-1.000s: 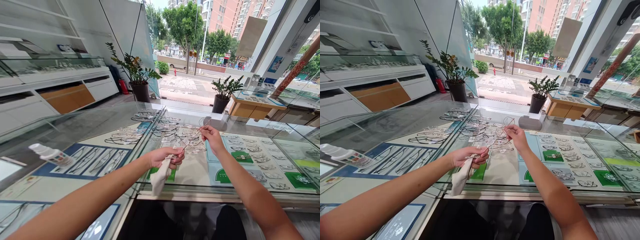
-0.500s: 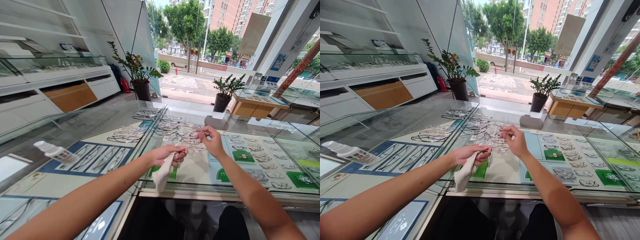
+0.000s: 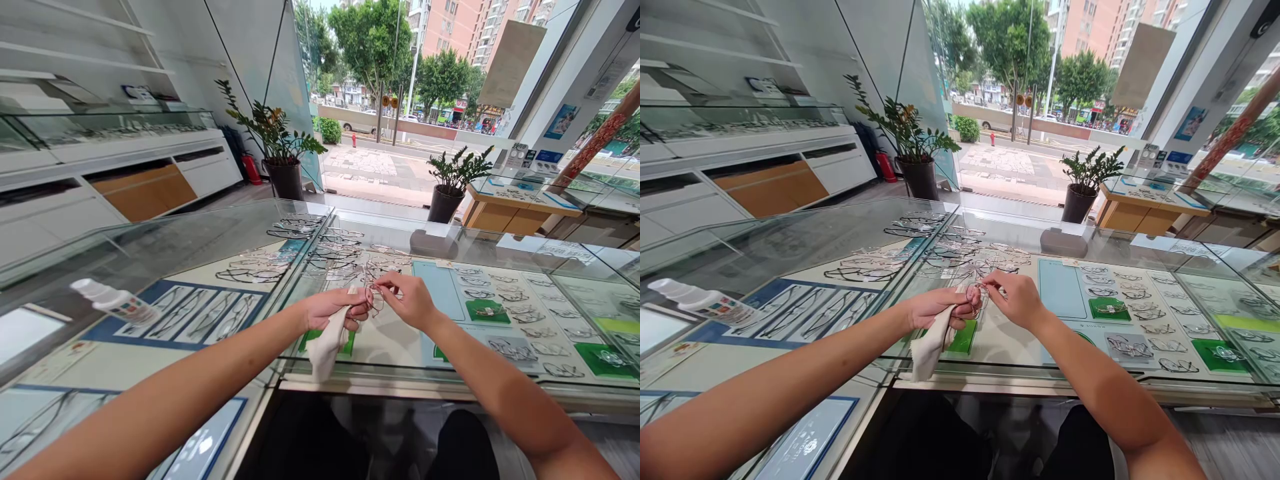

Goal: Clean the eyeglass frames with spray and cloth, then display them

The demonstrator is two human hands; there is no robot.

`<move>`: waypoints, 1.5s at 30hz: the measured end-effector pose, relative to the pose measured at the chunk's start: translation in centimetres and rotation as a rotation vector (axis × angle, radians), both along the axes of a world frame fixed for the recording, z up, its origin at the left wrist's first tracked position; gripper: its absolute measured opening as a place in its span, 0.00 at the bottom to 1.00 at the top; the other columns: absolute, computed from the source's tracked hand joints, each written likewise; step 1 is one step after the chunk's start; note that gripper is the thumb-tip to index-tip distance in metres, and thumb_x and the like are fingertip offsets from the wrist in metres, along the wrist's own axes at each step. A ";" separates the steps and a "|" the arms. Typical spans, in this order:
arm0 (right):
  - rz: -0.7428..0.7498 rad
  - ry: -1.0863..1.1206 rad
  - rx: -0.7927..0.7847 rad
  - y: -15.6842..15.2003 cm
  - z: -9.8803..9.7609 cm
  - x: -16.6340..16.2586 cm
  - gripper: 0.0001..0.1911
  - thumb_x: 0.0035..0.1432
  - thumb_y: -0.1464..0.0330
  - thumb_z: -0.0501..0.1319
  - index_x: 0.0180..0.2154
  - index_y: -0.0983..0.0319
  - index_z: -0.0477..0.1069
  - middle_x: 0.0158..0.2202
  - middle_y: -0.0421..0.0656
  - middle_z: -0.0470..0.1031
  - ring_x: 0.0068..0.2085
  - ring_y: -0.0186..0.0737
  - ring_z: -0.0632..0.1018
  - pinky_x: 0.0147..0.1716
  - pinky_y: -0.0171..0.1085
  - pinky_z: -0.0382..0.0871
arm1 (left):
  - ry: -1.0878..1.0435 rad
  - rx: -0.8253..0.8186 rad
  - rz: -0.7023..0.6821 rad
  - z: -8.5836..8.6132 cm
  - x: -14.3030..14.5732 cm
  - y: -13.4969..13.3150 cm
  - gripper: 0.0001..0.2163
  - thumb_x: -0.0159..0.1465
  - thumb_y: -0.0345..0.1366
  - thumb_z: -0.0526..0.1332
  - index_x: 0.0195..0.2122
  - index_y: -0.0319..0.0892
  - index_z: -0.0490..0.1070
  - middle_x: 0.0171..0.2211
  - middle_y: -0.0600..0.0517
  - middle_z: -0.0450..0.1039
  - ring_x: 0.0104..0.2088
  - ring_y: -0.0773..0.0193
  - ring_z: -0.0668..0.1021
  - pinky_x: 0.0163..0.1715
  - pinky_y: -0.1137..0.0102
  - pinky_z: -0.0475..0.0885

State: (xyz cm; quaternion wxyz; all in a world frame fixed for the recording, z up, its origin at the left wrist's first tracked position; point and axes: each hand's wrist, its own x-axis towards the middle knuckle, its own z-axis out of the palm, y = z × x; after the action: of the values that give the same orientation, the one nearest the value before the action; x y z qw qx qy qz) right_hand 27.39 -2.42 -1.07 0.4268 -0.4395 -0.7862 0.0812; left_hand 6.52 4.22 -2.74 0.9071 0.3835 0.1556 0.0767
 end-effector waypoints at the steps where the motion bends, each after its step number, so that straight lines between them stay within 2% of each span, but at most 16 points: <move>1: -0.010 0.010 0.027 -0.1 0.1 0.0 0.08 0.68 0.68 0.58 0.41 0.57 0.77 0.33 0.41 0.85 0.31 0.36 0.81 0.32 0.35 0.72 | -0.002 0.009 0.000 0.0 0.0 0.0 0.17 0.57 0.41 0.77 0.31 0.36 0.71 0.20 0.57 0.59 0.22 0.73 0.57 0.19 0.80 0.50; 10: -0.063 0.017 0.212 -0.5 0.2 -0.3 0.09 0.71 0.67 0.57 0.42 0.57 0.77 0.36 0.42 0.86 0.36 0.38 0.84 0.35 0.36 0.75 | -0.010 0.050 0.040 -0.2 -0.2 0.1 0.19 0.52 0.41 0.79 0.32 0.36 0.72 0.20 0.57 0.61 0.22 0.73 0.58 0.19 0.80 0.51; 15: -0.108 0.041 0.136 -0.4 0.5 0.1 0.10 0.71 0.64 0.57 0.41 0.55 0.78 0.37 0.43 0.86 0.36 0.40 0.84 0.36 0.38 0.75 | -0.005 0.059 0.092 0.1 -0.3 -0.1 0.19 0.50 0.40 0.80 0.29 0.36 0.73 0.19 0.57 0.60 0.22 0.73 0.58 0.18 0.81 0.52; 19: -0.205 0.161 0.084 -0.4 1.1 0.3 0.11 0.70 0.63 0.56 0.41 0.54 0.77 0.38 0.44 0.86 0.35 0.41 0.83 0.31 0.40 0.73 | -0.020 0.065 0.202 0.2 -0.2 -0.3 0.20 0.48 0.40 0.81 0.24 0.36 0.70 0.18 0.58 0.57 0.21 0.74 0.56 0.18 0.81 0.50; 22: -0.195 0.293 0.004 -0.6 1.6 0.2 0.10 0.69 0.62 0.56 0.44 0.55 0.76 0.42 0.46 0.86 0.36 0.41 0.83 0.32 0.39 0.72 | -0.003 0.083 0.277 0.4 0.1 -0.4 0.21 0.48 0.41 0.81 0.23 0.36 0.70 0.17 0.58 0.56 0.21 0.74 0.55 0.17 0.81 0.51; 26: -0.063 0.596 -0.210 -0.5 2.4 0.1 0.09 0.66 0.60 0.61 0.45 0.55 0.73 0.51 0.47 0.84 0.42 0.43 0.84 0.35 0.39 0.73 | 0.041 0.096 0.341 0.7 0.5 -0.5 0.21 0.46 0.42 0.82 0.28 0.36 0.73 0.17 0.59 0.57 0.22 0.74 0.56 0.17 0.81 0.51; 29: 0.035 0.817 -0.384 0.1 2.7 0.6 0.10 0.60 0.59 0.66 0.39 0.55 0.69 0.46 0.46 0.86 0.44 0.44 0.84 0.34 0.37 0.73 | 0.067 0.107 0.366 0.9 0.7 -0.7 0.21 0.46 0.42 0.82 0.28 0.36 0.73 0.18 0.59 0.58 0.21 0.74 0.57 0.17 0.81 0.52; 32: 0.093 0.990 -0.529 0.7 2.7 1.3 0.18 0.54 0.58 0.71 0.34 0.55 0.64 0.39 0.43 0.87 0.44 0.44 0.85 0.38 0.38 0.74 | 0.082 0.126 0.363 0.8 0.8 -0.7 0.21 0.47 0.42 0.81 0.25 0.37 0.70 0.18 0.58 0.58 0.21 0.75 0.57 0.17 0.81 0.52; 34: 0.126 1.040 -0.621 1.1 2.5 1.6 0.19 0.52 0.57 0.73 0.35 0.55 0.64 0.40 0.43 0.87 0.45 0.44 0.85 0.40 0.39 0.76 | 0.079 0.140 0.356 0.7 0.8 -0.7 0.21 0.47 0.42 0.81 0.26 0.36 0.71 0.18 0.59 0.58 0.21 0.75 0.57 0.18 0.81 0.52; 39: 0.237 1.072 -0.783 1.2 2.4 1.7 0.17 0.52 0.54 0.72 0.37 0.57 0.74 0.42 0.44 0.86 0.45 0.44 0.85 0.45 0.41 0.78 | 0.082 0.154 0.347 0.7 0.9 -0.7 0.21 0.47 0.42 0.81 0.32 0.35 0.75 0.18 0.59 0.58 0.21 0.75 0.57 0.18 0.81 0.51; 42: 0.297 1.072 -0.805 1.0 2.6 1.7 0.16 0.51 0.54 0.73 0.34 0.57 0.76 0.41 0.44 0.86 0.44 0.42 0.85 0.45 0.39 0.78 | 0.075 0.155 0.344 0.7 0.9 -0.6 0.21 0.48 0.43 0.80 0.31 0.35 0.75 0.18 0.59 0.58 0.21 0.75 0.57 0.18 0.81 0.51; 45: 0.284 1.051 -0.796 0.8 2.8 1.6 0.16 0.49 0.54 0.75 0.31 0.58 0.77 0.40 0.44 0.86 0.42 0.42 0.84 0.44 0.40 0.79 | 0.070 0.156 0.331 0.6 0.8 -0.5 0.20 0.49 0.42 0.80 0.31 0.35 0.74 0.18 0.59 0.57 0.21 0.75 0.57 0.18 0.81 0.51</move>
State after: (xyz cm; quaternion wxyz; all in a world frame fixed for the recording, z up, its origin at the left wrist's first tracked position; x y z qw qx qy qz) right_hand 29.02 -1.61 1.76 0.5433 -0.3575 -0.4345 0.6231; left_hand 7.36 3.68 -2.14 0.8438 0.4242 0.2415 0.2232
